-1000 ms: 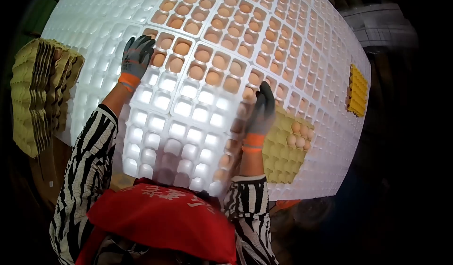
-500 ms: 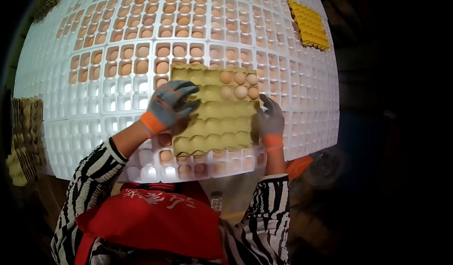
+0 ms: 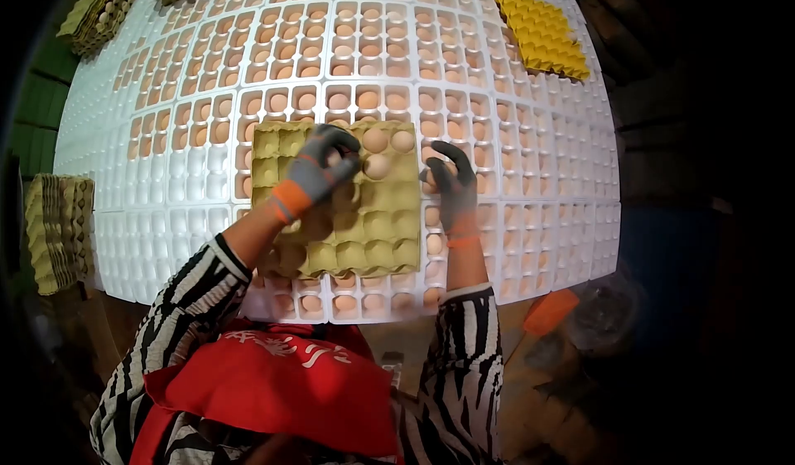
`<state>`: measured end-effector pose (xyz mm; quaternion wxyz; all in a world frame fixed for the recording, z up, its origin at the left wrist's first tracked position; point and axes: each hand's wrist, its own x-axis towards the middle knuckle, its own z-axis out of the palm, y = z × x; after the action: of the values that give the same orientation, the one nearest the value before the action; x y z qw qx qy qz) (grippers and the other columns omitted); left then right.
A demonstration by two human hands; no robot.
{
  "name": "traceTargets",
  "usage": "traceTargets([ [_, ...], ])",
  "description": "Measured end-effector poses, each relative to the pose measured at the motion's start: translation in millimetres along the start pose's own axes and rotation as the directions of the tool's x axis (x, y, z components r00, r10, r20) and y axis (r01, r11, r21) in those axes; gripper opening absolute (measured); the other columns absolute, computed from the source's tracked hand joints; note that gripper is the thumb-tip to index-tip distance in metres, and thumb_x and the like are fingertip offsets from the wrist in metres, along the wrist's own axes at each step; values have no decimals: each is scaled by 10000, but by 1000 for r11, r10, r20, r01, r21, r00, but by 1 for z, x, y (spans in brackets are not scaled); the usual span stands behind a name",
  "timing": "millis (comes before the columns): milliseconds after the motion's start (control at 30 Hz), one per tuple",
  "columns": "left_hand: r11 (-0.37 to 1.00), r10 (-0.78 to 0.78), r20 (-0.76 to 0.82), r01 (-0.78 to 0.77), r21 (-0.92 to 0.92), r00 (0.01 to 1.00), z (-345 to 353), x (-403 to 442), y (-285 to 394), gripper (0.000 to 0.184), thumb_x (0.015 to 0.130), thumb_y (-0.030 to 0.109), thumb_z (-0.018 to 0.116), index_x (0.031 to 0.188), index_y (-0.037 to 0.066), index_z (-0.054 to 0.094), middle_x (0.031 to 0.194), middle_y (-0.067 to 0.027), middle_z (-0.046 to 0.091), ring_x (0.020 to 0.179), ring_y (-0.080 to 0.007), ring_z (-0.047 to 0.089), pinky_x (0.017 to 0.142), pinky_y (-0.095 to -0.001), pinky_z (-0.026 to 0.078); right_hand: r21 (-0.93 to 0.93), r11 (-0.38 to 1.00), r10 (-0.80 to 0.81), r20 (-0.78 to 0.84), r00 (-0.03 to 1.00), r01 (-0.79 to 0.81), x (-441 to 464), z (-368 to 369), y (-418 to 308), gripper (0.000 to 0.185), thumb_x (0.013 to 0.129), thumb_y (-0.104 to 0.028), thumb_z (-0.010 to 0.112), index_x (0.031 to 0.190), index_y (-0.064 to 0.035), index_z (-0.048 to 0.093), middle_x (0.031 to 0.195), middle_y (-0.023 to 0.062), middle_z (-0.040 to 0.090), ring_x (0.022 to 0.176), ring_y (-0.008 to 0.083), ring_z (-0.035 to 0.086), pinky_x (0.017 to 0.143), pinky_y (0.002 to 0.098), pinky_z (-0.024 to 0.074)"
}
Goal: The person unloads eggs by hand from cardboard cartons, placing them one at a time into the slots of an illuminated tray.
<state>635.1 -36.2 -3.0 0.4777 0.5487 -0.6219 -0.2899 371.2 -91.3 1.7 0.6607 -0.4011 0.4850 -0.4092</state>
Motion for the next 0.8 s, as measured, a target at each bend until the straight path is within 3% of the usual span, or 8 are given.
traceTargets([
  [67, 912, 29, 190, -104, 396, 981, 21, 4, 27, 463, 792, 255, 776, 1182, 83, 597, 1114, -137, 597, 995, -324, 624, 822, -390, 538, -679, 546, -478, 228, 848, 491, 23, 20, 2, 373, 869, -129, 685, 1239, -98, 663, 1184, 94, 661, 1098, 225, 632, 890, 329, 534],
  [167, 720, -86, 364, -194, 666, 927, 51, 12, 6, 493, 806, 208, 743, 1254, 99, 568, 1218, -144, 593, 968, -341, 652, 791, -414, 555, -881, 11, -315, 446, 838, 473, 34, 46, -10, 397, 811, -126, 714, 1206, -171, 698, 1237, 91, 657, 1114, 358, 623, 973, 390, 514],
  [300, 926, -331, 284, 368, -88, 900, 0, 12, 10, 381, 915, 221, 639, 1272, 99, 586, 1134, -103, 645, 919, -242, 657, 737, -365, 558, -502, 756, -415, 130, 900, 421, 31, 30, -5, 351, 852, -157, 689, 1187, -55, 686, 1158, 79, 670, 1007, 257, 672, 894, 342, 552],
  [400, 466, -430, 359, 545, -697, 828, -52, 10, 1, 424, 951, 298, 634, 1320, 94, 593, 1028, -51, 676, 860, -150, 645, 683, -308, 555, 212, 972, -136, 143, 980, 104, 15, 17, -26, 443, 891, -123, 654, 1322, -37, 598, 1071, 82, 652, 893, 163, 648, 730, 287, 557],
  [467, 635, -474, 195, 487, -599, 858, -64, 18, 6, 428, 949, 293, 601, 1327, 92, 605, 1007, -32, 645, 801, -145, 634, 651, -286, 515, -5, 1000, -27, 244, 969, 29, 26, 15, -25, 474, 864, -124, 697, 1324, -72, 598, 1170, 74, 610, 908, 156, 630, 744, 295, 554],
  [533, 818, -460, 195, 499, -285, 866, -64, 36, 3, 465, 875, 351, 737, 1286, 151, 653, 1078, -70, 639, 883, -213, 655, 725, -357, 544, -508, 561, -488, 435, 757, 654, 44, 49, -20, 471, 823, -138, 746, 1281, -118, 639, 1237, 79, 594, 978, 214, 638, 835, 334, 554],
  [667, 664, -226, 281, -63, 745, 933, -24, 48, -12, 464, 663, 301, 878, 1066, 141, 712, 1243, -156, 597, 1029, -370, 640, 845, -444, 556, -920, -212, -110, 358, 927, 330, 31, 107, -30, 473, 768, -263, 774, 1226, -199, 676, 1331, 135, 588, 1162, 329, 624, 951, 423, 528],
  [800, 537, -35, 356, -283, 795, 934, -13, 50, -15, 184, 760, 233, 688, 871, 91, 725, 1028, -169, 650, 915, -317, 647, 742, -475, 541, -853, 295, -443, 277, 853, 430, 21, 88, -17, 404, 760, -169, 777, 1147, -86, 694, 1193, 149, 665, 1074, 336, 655, 940, 395, 523],
])
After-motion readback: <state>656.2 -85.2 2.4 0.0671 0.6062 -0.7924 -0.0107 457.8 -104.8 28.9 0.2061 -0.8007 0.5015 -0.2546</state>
